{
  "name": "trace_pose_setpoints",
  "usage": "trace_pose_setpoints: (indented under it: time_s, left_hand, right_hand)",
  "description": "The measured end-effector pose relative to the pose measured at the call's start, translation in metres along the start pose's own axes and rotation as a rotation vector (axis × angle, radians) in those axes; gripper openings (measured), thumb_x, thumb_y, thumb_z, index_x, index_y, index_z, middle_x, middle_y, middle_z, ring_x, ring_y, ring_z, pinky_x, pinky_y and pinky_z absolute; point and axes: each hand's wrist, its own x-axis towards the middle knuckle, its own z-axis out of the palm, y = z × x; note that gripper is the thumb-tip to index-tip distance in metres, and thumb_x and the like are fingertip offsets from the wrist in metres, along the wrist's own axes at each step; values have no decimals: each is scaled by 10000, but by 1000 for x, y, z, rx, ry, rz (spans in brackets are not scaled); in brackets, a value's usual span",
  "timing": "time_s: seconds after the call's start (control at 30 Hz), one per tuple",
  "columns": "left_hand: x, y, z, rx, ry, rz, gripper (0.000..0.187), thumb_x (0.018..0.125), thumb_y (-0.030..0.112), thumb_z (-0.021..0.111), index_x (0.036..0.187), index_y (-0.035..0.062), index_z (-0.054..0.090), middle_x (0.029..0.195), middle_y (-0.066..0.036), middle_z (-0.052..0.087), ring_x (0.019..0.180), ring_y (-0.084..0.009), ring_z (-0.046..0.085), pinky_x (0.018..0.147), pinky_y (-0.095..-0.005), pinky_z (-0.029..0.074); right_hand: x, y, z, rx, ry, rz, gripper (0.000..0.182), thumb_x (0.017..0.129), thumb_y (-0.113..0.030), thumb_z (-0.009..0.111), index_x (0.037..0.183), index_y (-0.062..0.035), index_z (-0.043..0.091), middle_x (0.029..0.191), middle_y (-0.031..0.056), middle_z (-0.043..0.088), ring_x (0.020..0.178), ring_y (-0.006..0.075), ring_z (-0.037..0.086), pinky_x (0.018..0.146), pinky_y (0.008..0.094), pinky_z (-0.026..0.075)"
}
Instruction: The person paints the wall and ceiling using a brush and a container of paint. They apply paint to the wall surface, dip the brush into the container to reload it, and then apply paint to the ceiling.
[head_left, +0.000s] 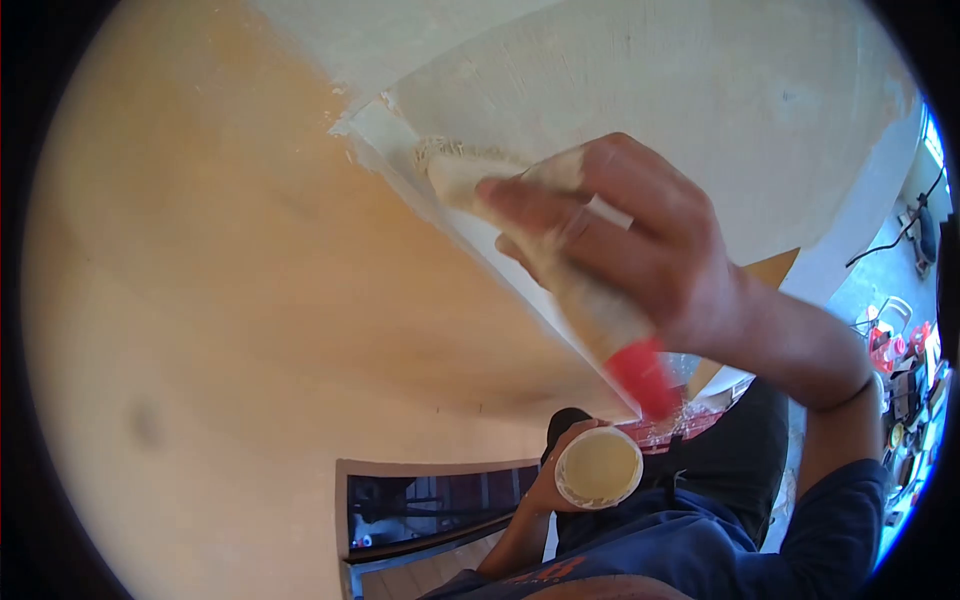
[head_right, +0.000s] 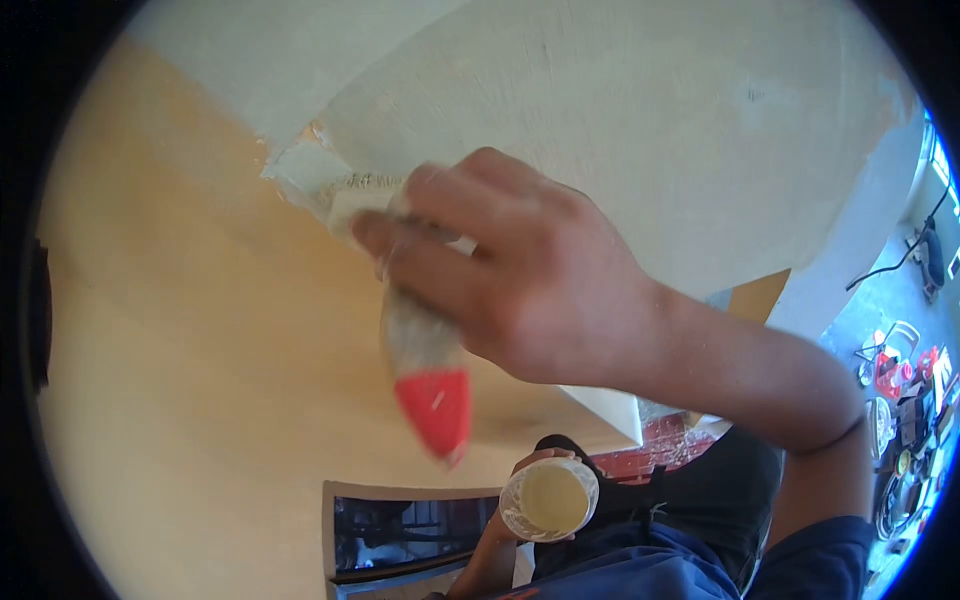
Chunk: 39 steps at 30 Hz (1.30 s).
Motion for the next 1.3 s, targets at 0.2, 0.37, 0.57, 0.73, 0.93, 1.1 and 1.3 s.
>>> trace_pose_setpoints:
  time_s: [0.2, 0.37, 0.57, 0.73, 0.93, 1.1, 1.3]
  left_hand:
    - [4, -9, -4, -60, -70, 29, 1139, 481, 227, 927, 1407, 53, 288, 1402, -155, 390, 1275, -249, 422, 1050, -395, 354]
    - [-12, -7, -20, -29, -85, -138, 1137, 483, 264, 922, 1406, 57, 292, 1397, -167, 392, 1284, -279, 413, 1054, -412, 350]
    - [-10, 5, -14, 62, -44, -112, 1105, 487, 238, 919, 1394, 72, 310, 1394, -173, 394, 1283, -293, 417, 1050, -418, 357]
    - [-6, -4, -19, -37, -64, -131, 1126, 472, 216, 923, 1403, 79, 306, 1392, -150, 402, 1281, -264, 421, 1050, -403, 360]
    - [-4, -12, -16, -183, -54, -95, 1164, 442, 247, 933, 1408, 67, 309, 1403, -133, 395, 1280, -245, 418, 1050, -404, 352]
    - [-7, -25, -20, -197, -47, -71, 1175, 447, 270, 931, 1412, 59, 294, 1406, -135, 380, 1280, -244, 412, 1047, -395, 345]
    - [5, -16, -13, -196, -57, -59, 1177, 456, 280, 927, 1404, 23, 280, 1403, -151, 379, 1281, -257, 407, 1051, -396, 336]
  right_hand:
    - [-16, -5, 35, 634, 537, 817, 212, 775, -61, 722, 949, 30, 642, 930, 109, 685, 717, 153, 648, 594, 264, 531]
    - [12, 10, 44, 1142, 652, 1082, 271, 789, -115, 715, 992, 46, 635, 867, 123, 690, 714, 128, 657, 605, 248, 517]
    - [8, 12, 46, 654, 447, 768, 215, 808, -72, 709, 997, 10, 644, 955, 62, 670, 764, 145, 638, 625, 261, 531]
    - [1, 11, 46, 132, 309, 268, 282, 674, -4, 745, 946, -26, 673, 922, 100, 662, 724, 226, 623, 616, 279, 514]
    - [6, 9, 22, -135, 474, 8, 347, 554, -101, 712, 896, -42, 707, 854, 92, 646, 716, 252, 608, 636, 326, 515]
    - [6, 20, 22, -186, 299, -97, 377, 550, -160, 659, 910, -63, 716, 900, 79, 633, 819, 260, 609, 721, 355, 525]
    - [-49, 9, 25, -297, -87, -47, 334, 630, -164, 634, 947, -73, 680, 967, 28, 563, 969, 236, 553, 809, 363, 503]
